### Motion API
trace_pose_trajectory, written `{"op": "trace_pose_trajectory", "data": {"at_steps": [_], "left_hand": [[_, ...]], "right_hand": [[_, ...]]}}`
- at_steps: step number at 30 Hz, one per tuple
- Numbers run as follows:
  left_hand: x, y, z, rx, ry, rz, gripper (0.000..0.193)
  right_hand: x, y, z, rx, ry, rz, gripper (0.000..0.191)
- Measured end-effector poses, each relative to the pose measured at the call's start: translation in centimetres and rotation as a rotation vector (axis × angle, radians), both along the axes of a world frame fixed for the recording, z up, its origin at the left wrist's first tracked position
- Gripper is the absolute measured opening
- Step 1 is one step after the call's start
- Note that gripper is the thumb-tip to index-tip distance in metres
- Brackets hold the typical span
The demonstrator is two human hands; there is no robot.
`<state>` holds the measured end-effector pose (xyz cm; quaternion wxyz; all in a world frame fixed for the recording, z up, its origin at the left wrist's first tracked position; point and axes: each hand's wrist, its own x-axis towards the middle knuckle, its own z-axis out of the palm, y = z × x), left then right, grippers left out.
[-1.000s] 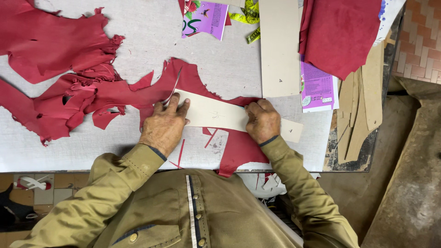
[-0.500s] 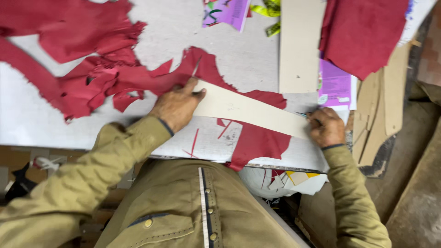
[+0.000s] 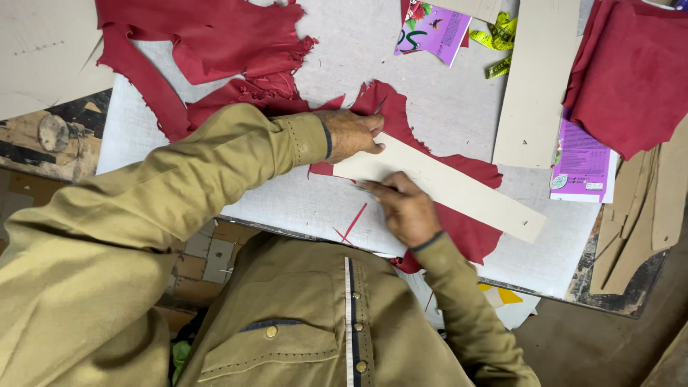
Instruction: The person lays red fabric on a table, aligns a cardboard pattern, and uses a rotary cutter to cut the fabric. They then use a wooden template to cut additional pieces and trim the edges.
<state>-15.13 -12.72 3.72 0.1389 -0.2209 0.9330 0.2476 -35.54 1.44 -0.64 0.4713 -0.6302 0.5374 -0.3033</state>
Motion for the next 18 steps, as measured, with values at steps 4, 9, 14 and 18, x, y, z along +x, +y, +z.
{"op": "trace_pose_trajectory", "data": {"at_steps": [4, 9, 14, 18], "left_hand": [[0.0, -0.2, -0.1, 0.099, -0.089, 0.048, 0.094], [0.1, 0.1, -0.2, 0.076, -0.069, 0.097, 0.08], [-1.2, 0.1, -0.2, 0.041, -0.152, 0.066, 0.071], [-1.6, 0.1, -0.5, 0.035, -0.142, 0.087, 0.049]], "right_hand": [[5.2, -1.0, -0.4, -0.526, 0.46, 0.211, 0.05], [6.5, -1.5, 0.5, -0.61, 0.473, 0.243, 0.047], [5.8, -1.0, -0.2, -0.602, 0.513, 0.206, 0.047], [3.0, -0.4, 0.2, -0.55, 0.565, 0.149, 0.047]]}}
